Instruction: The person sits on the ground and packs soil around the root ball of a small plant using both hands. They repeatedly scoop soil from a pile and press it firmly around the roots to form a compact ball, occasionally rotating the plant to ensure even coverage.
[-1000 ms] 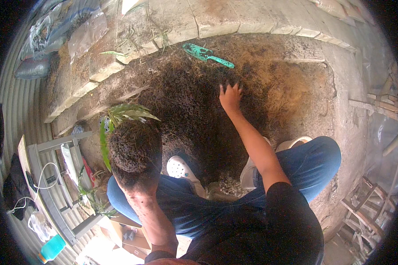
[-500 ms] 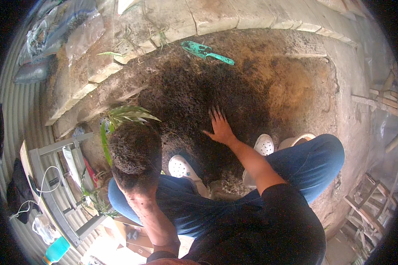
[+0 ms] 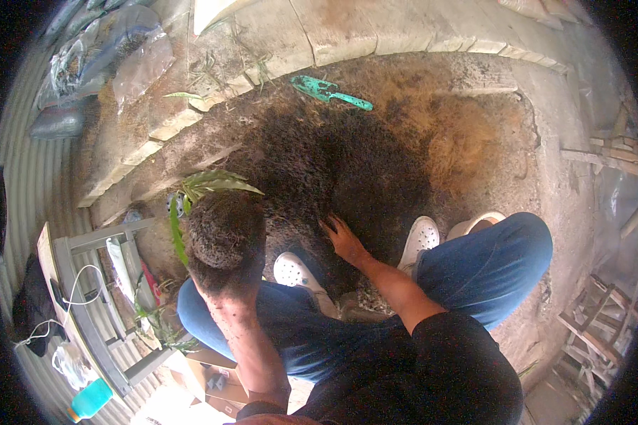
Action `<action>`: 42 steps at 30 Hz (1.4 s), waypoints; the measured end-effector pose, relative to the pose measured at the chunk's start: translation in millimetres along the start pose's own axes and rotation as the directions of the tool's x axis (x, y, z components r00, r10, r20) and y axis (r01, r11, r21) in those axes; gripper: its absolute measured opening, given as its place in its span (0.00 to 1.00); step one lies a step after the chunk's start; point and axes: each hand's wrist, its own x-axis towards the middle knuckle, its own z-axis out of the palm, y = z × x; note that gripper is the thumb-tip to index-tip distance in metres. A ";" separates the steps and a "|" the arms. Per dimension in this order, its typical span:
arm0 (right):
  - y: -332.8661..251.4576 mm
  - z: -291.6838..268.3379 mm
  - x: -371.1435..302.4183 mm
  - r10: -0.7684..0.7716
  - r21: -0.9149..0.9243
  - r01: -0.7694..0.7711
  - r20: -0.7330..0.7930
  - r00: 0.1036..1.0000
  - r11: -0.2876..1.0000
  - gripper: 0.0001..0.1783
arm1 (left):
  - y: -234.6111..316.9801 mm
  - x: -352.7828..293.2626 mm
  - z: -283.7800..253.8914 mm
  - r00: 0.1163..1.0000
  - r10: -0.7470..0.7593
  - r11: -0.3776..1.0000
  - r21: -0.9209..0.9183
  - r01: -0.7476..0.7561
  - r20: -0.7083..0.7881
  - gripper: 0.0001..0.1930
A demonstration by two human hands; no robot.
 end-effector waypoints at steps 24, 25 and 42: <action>-35.9 -299.8 127.6 0.112 0.843 -0.233 0.325 0.939 -0.485 0.16 | -12.4 22.1 29.6 0.890 -0.299 -0.320 -0.915 0.247 0.345 0.25; -40.1 -316.9 121.7 0.090 0.856 -0.233 0.306 0.948 -0.462 0.17 | -3.8 19.8 29.0 0.884 -0.285 -0.331 -0.903 0.272 0.371 0.26; -78.8 -368.7 71.1 0.237 0.904 -0.203 0.305 0.922 -0.376 0.16 | -6.4 18.6 68.4 0.911 -0.215 -0.295 -0.913 0.283 0.352 0.24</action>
